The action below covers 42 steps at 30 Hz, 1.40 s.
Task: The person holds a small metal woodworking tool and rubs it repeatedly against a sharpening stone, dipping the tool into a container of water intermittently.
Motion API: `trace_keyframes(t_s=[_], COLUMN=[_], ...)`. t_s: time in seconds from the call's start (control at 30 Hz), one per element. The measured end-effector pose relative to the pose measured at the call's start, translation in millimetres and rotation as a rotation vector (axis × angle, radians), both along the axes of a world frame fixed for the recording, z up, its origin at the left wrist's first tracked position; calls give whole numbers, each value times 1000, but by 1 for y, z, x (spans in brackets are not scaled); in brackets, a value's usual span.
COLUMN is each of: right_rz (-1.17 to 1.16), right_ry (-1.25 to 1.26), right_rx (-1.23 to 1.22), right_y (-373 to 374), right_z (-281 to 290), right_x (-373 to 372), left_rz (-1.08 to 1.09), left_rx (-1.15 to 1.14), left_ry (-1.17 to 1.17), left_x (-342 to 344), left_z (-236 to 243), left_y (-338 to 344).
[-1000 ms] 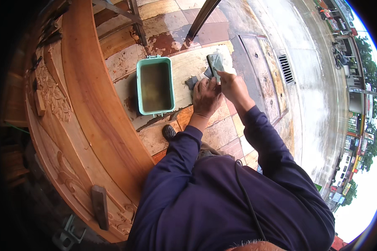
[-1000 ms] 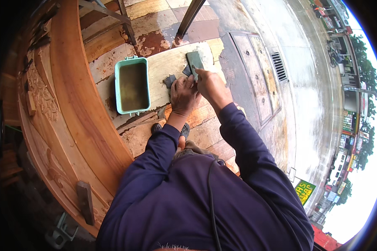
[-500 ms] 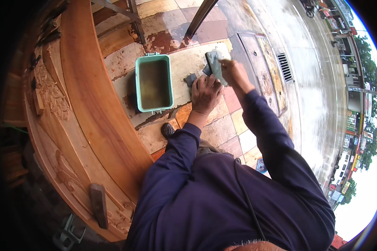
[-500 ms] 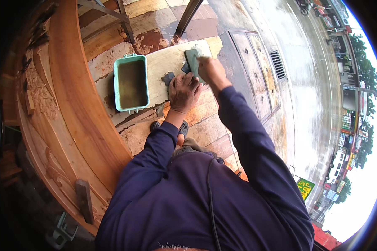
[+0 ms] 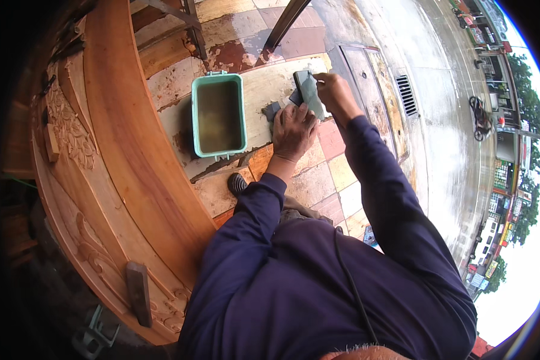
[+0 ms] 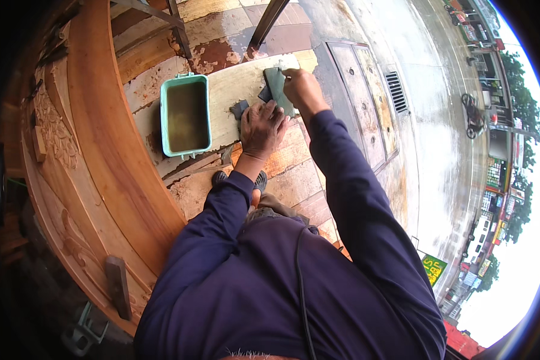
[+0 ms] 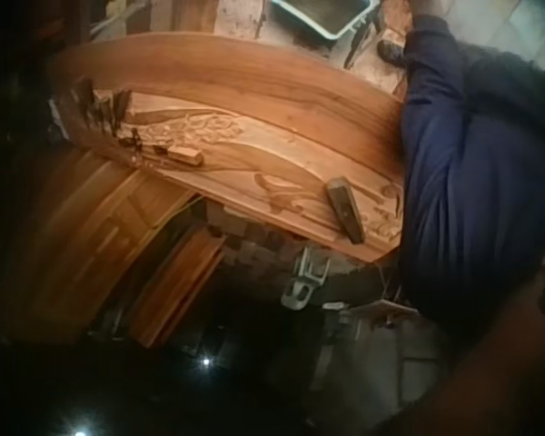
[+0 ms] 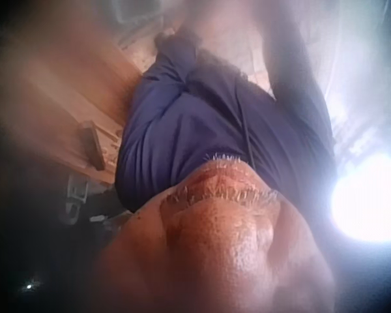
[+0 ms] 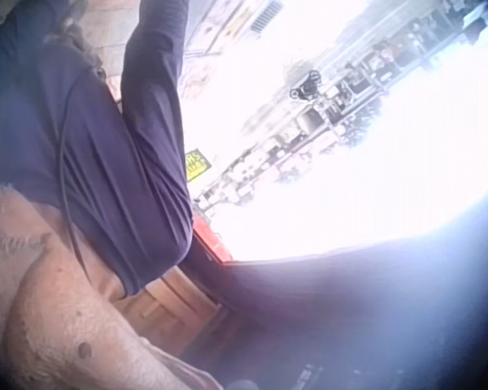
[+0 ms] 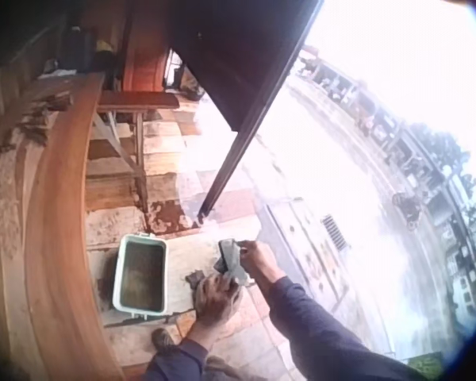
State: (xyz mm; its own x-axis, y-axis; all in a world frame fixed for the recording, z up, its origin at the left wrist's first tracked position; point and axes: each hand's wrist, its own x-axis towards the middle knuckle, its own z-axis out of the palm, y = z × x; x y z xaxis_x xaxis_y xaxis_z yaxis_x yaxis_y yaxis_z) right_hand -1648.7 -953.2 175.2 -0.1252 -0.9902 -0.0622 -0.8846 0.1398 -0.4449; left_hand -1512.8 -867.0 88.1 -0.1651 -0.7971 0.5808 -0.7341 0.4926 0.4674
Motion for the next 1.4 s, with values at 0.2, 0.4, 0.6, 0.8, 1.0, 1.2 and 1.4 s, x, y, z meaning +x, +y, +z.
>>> trace_keyframes(t_s=[0.2, 0.4, 0.6, 0.8, 1.0, 1.2, 1.4], right_rz=[20, 10, -2, 68, -16, -97, 32], right_ry=[26, -1, 37, 58, -47, -120, 0], right_rx=[-3, 19, -12, -59, 63, 236, 1], right_y=[40, 25, 1, 38, 27, -3, 21], right_z=[-9, 0, -3, -15, -5, 19, -7], right_x=[13, 6, 1, 11, 8, 12, 9], left_rz=[9, -10, 8, 26, 18, 9, 15], left_rx=[-10, -4, 4, -4, -9, 17, 2], left_ry=[3, 4, 3, -14, -6, -15, -1], left_x=[6, 2, 1, 7, 3, 2, 5], left_z=[0, 2, 2, 0, -2, -1, 1], left_y=[1, 2, 0, 2, 2, 2, -1])
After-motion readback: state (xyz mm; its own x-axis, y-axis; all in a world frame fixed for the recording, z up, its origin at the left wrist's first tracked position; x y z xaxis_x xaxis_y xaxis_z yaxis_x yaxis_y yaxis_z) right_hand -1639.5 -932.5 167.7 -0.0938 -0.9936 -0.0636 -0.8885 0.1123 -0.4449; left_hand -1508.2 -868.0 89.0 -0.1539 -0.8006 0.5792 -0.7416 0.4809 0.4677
